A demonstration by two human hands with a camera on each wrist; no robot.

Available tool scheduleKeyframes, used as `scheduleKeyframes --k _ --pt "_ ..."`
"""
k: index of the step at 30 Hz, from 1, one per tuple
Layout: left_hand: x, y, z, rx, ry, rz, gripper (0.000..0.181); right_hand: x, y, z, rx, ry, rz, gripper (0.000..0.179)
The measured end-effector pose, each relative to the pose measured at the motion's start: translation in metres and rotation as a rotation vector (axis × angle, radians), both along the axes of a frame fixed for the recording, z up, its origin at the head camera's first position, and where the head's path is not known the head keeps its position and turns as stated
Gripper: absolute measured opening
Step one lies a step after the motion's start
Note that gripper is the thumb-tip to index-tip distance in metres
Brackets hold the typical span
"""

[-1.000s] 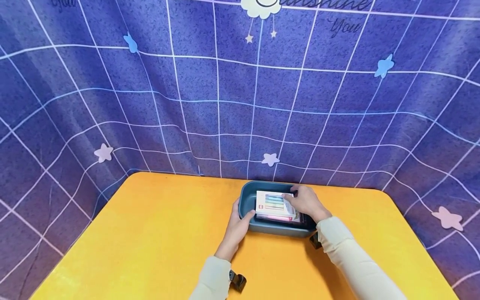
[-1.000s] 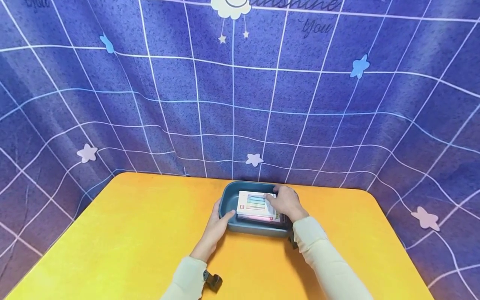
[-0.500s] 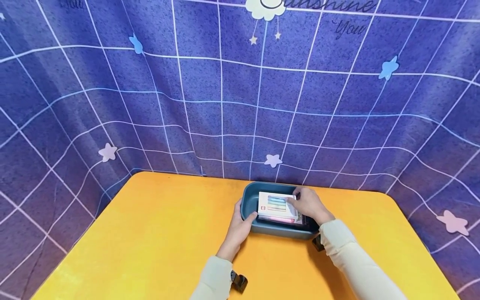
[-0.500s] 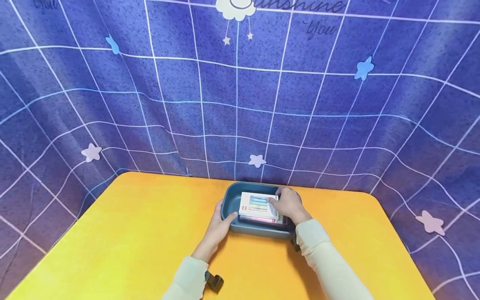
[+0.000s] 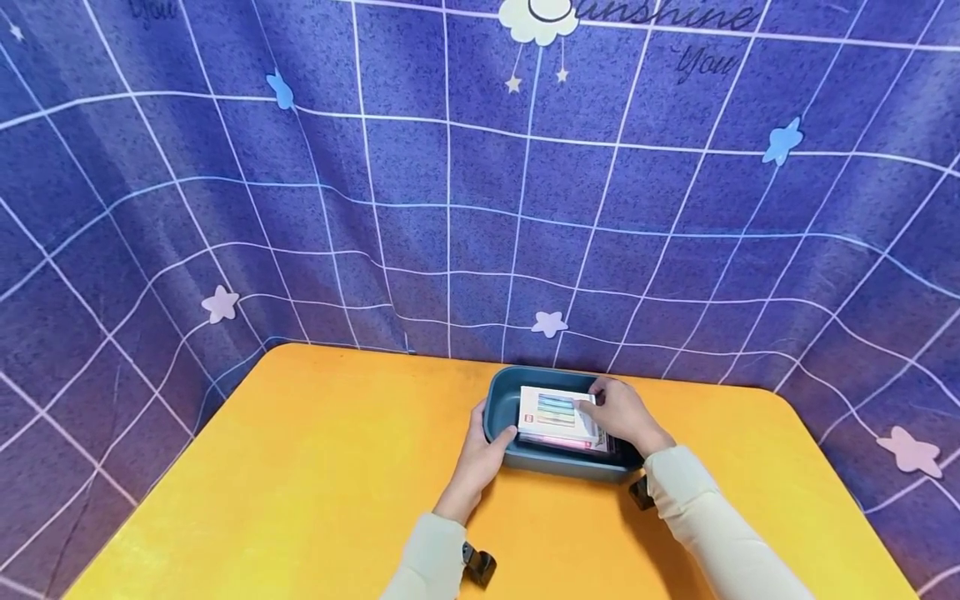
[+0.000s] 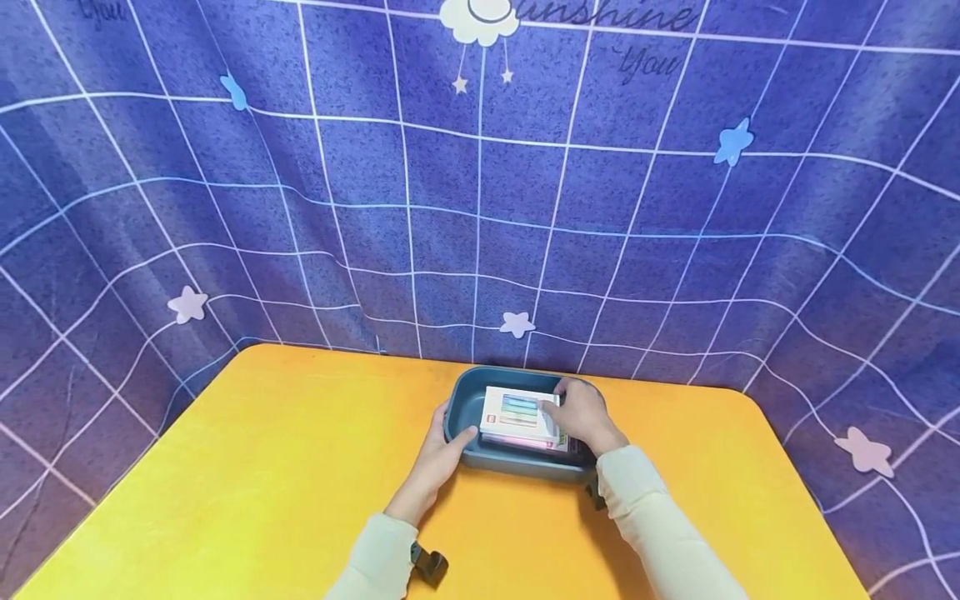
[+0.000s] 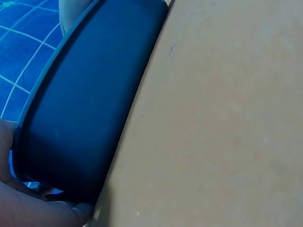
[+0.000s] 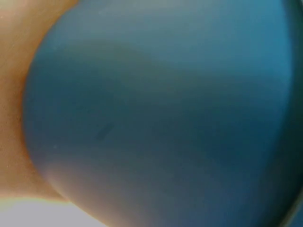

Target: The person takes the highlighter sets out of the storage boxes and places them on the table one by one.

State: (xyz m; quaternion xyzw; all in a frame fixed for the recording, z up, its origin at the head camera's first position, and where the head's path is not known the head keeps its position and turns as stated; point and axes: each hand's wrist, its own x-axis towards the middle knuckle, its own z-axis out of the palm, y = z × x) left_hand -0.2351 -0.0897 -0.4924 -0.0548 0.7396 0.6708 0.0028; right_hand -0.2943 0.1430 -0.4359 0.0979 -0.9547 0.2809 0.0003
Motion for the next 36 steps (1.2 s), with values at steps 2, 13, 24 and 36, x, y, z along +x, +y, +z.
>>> scheduleKeyframes --k 2,13,24,36 --pt "0.000 0.000 0.000 0.011 -0.006 -0.002 0.065 0.001 0.000 0.000 0.007 0.010 0.000 0.037" --pt "0.001 -0.002 0.001 0.032 -0.030 0.011 0.062 0.011 -0.001 0.007 0.035 -0.039 0.008 0.042" --pt "0.000 -0.003 -0.002 0.026 -0.044 0.014 0.061 0.018 -0.005 0.012 0.023 -0.170 0.015 0.038" --pt "0.000 -0.001 -0.002 0.008 -0.050 0.006 0.061 0.026 -0.003 0.006 -0.035 -0.175 -0.001 0.036"
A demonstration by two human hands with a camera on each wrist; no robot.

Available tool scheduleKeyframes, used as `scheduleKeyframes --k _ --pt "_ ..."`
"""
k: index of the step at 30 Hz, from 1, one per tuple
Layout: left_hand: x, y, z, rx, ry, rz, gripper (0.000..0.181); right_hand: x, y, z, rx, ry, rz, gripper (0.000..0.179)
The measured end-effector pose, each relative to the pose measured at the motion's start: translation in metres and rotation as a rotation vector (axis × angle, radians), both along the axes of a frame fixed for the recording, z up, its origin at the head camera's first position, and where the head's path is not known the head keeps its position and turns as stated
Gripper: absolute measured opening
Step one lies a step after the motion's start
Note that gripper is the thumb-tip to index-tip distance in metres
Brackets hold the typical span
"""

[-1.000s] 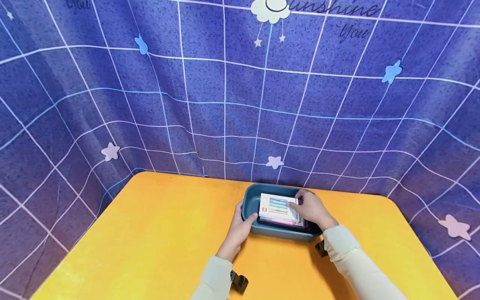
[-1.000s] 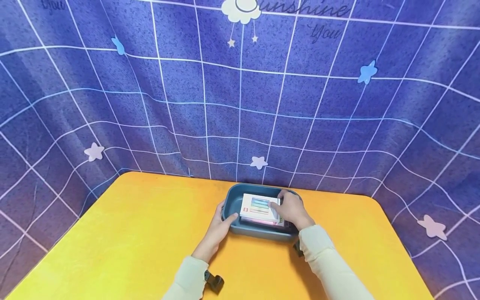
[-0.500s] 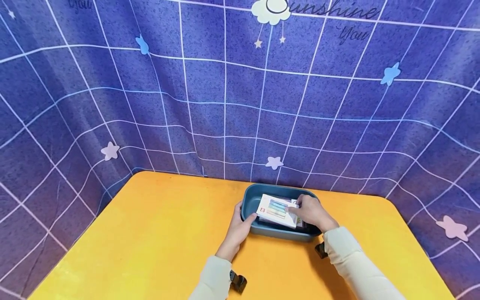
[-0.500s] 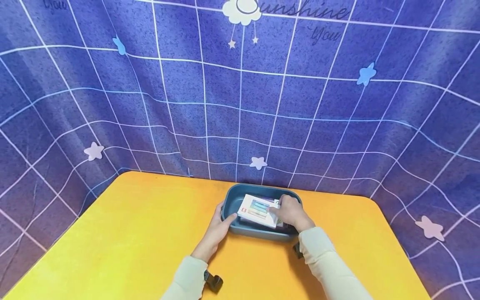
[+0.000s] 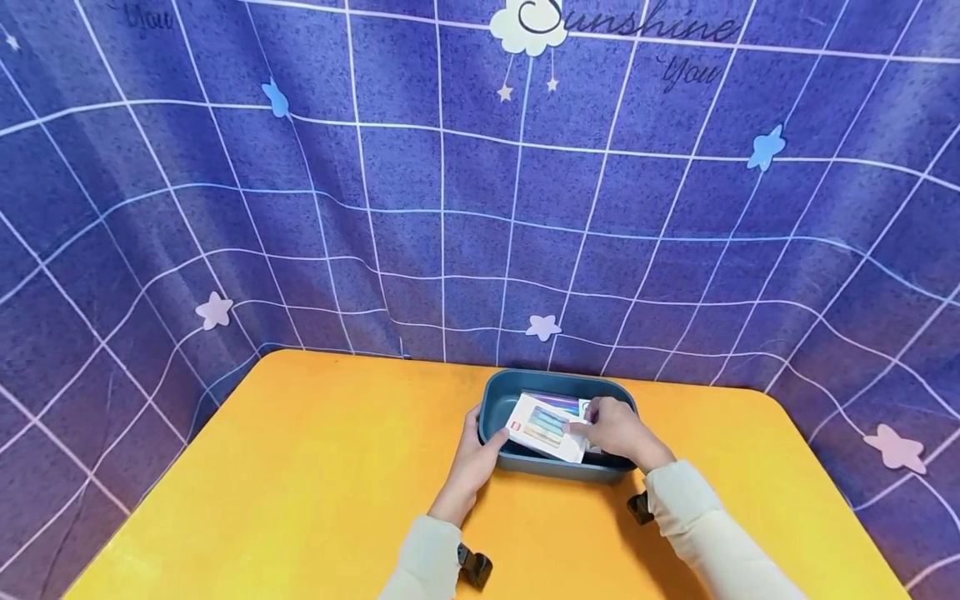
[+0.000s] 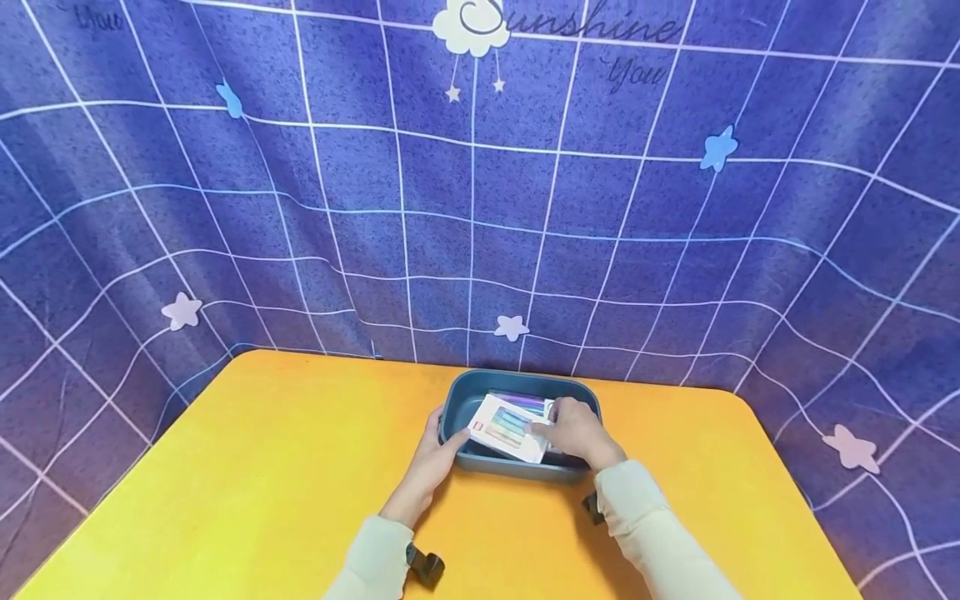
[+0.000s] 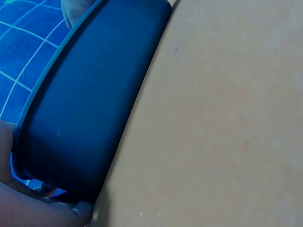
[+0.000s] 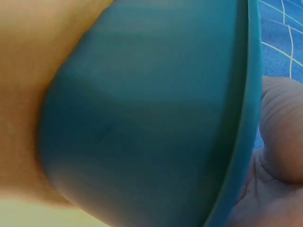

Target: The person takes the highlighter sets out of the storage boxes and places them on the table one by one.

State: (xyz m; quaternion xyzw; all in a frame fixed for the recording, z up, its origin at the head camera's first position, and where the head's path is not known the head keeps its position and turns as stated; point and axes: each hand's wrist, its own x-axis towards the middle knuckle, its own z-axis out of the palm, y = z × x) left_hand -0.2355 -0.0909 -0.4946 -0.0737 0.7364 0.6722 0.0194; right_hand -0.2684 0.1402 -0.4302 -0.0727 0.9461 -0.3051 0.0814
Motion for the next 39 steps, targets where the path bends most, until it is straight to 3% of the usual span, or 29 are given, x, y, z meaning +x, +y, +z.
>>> scheduleKeyframes --k 11,26,33,39 --pt "0.004 0.001 0.000 -0.001 0.003 -0.006 0.062 0.005 0.003 -0.004 -0.047 -0.028 -0.005 0.038" --pt "0.004 0.000 -0.003 0.000 0.010 -0.001 0.062 0.000 0.009 -0.005 -0.116 -0.027 0.028 0.038" --pt "0.003 0.000 -0.001 0.016 0.063 -0.001 0.061 -0.001 0.010 -0.003 -0.160 -0.018 0.036 0.039" --pt "0.003 -0.001 0.001 0.013 0.040 0.001 0.062 -0.001 0.012 0.000 -0.224 -0.041 0.057 0.037"
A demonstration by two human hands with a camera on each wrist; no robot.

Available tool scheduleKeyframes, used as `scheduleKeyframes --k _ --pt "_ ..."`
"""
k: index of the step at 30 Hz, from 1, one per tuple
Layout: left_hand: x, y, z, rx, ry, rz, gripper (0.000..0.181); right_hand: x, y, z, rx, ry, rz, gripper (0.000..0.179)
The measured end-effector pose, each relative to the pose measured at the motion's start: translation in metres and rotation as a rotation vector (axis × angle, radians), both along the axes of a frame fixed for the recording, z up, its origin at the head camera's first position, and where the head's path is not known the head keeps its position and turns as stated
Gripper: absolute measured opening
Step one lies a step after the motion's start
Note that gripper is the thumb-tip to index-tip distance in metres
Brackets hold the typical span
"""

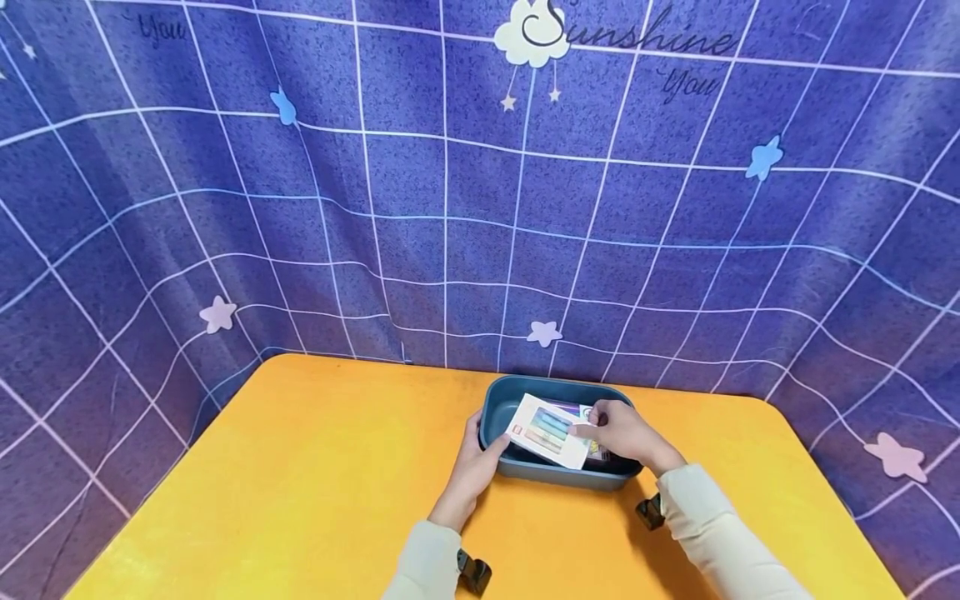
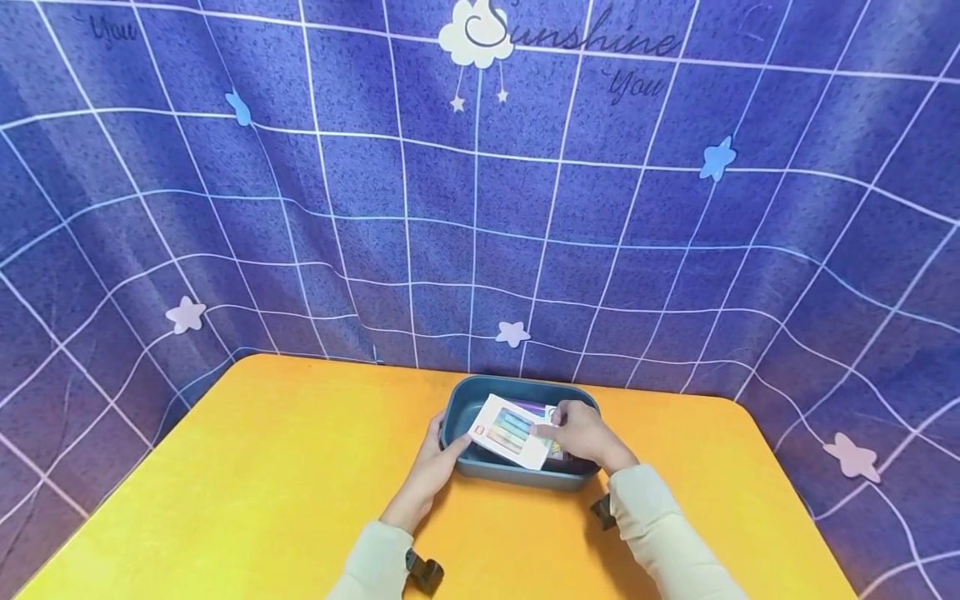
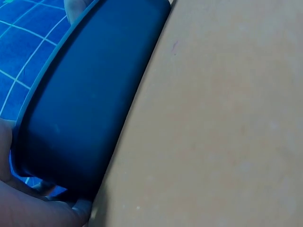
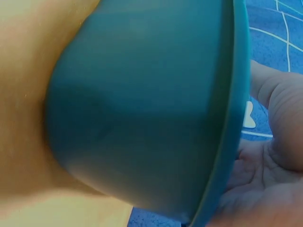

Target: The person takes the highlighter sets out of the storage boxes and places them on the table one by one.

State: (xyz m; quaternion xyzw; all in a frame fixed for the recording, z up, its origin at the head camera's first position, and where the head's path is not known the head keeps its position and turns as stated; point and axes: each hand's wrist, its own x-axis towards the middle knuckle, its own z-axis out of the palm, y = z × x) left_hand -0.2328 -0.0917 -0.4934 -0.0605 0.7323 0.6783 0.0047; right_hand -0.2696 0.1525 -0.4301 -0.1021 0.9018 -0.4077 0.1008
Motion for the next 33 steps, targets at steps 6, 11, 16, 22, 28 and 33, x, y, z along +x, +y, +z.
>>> scheduleKeyframes --k 6,11,16,22,28,33 --pt "0.0002 -0.0022 0.0003 0.004 -0.009 -0.003 0.063 -0.0026 0.0050 -0.0037 -0.043 0.007 0.049 0.035" --pt "-0.0011 -0.0027 -0.0012 0.003 -0.014 -0.004 0.064 -0.0032 0.0080 -0.0049 -0.081 0.010 0.090 0.031" --pt "-0.0022 -0.0030 -0.0020 -0.003 -0.017 -0.009 0.064 -0.0033 0.0088 -0.0053 -0.095 0.008 0.117 0.028" --pt "-0.0025 -0.0033 -0.0035 -0.001 -0.009 -0.011 0.064 -0.0021 0.0082 -0.0040 -0.117 -0.013 0.118 0.028" --pt "-0.0029 -0.0030 -0.0037 -0.002 -0.012 -0.009 0.064 -0.0014 0.0094 -0.0025 -0.125 -0.044 0.114 0.030" --pt "-0.0020 -0.0028 -0.0037 -0.001 -0.011 -0.012 0.064 -0.0014 0.0089 -0.0039 -0.157 -0.070 0.098 0.029"
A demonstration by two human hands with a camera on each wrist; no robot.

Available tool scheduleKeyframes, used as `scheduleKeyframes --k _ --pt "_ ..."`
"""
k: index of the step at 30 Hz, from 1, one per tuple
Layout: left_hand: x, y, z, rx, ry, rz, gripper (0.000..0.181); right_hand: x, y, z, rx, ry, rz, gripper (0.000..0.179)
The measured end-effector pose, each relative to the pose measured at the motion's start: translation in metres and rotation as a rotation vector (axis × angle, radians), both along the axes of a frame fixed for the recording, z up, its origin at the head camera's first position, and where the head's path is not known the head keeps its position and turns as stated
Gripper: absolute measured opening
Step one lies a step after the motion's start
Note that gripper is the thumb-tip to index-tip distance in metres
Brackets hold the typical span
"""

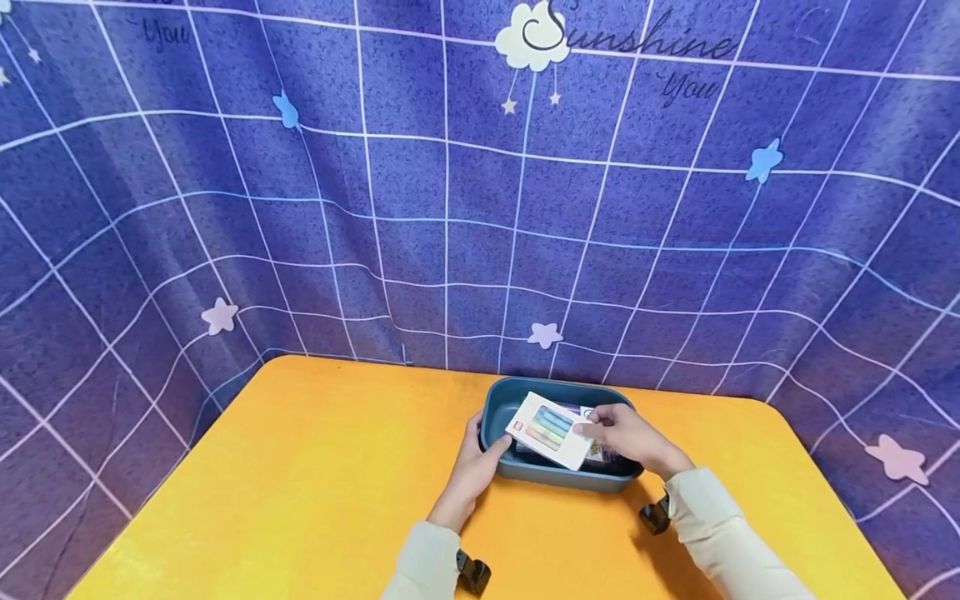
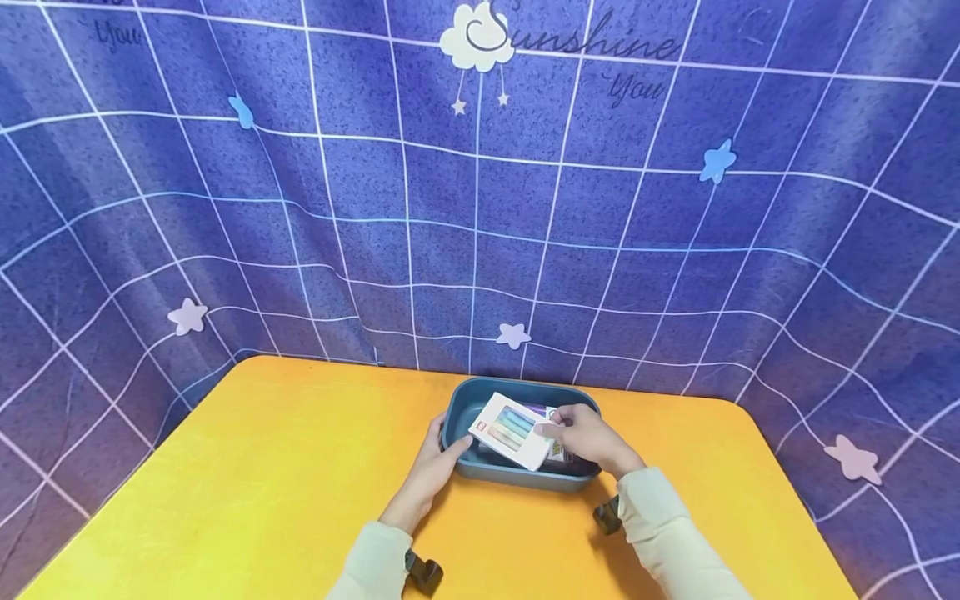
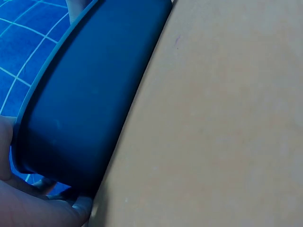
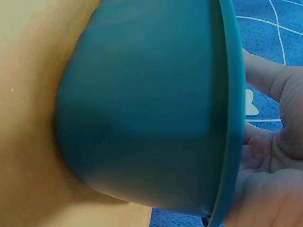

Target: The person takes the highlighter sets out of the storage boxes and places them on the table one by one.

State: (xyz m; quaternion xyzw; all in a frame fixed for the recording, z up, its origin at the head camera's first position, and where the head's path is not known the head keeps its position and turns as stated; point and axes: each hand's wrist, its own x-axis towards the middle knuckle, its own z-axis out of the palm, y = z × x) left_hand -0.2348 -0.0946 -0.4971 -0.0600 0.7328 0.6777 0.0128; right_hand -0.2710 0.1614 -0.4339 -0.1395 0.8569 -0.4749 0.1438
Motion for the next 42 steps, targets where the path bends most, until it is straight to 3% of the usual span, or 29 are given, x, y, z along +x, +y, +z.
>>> scheduleKeyframes --k 12,32,42 --pt "-0.001 -0.003 0.001 -0.007 0.008 -0.005 0.063 0.002 -0.005 -0.002 -0.174 -0.039 -0.021 0.029" --pt "-0.002 -0.005 0.003 -0.012 0.001 -0.003 0.063 0.005 -0.014 0.002 -0.196 -0.036 -0.138 0.023" --pt "0.001 -0.002 0.000 -0.017 0.018 -0.015 0.063 0.013 -0.016 0.001 -0.209 -0.056 -0.168 0.025"
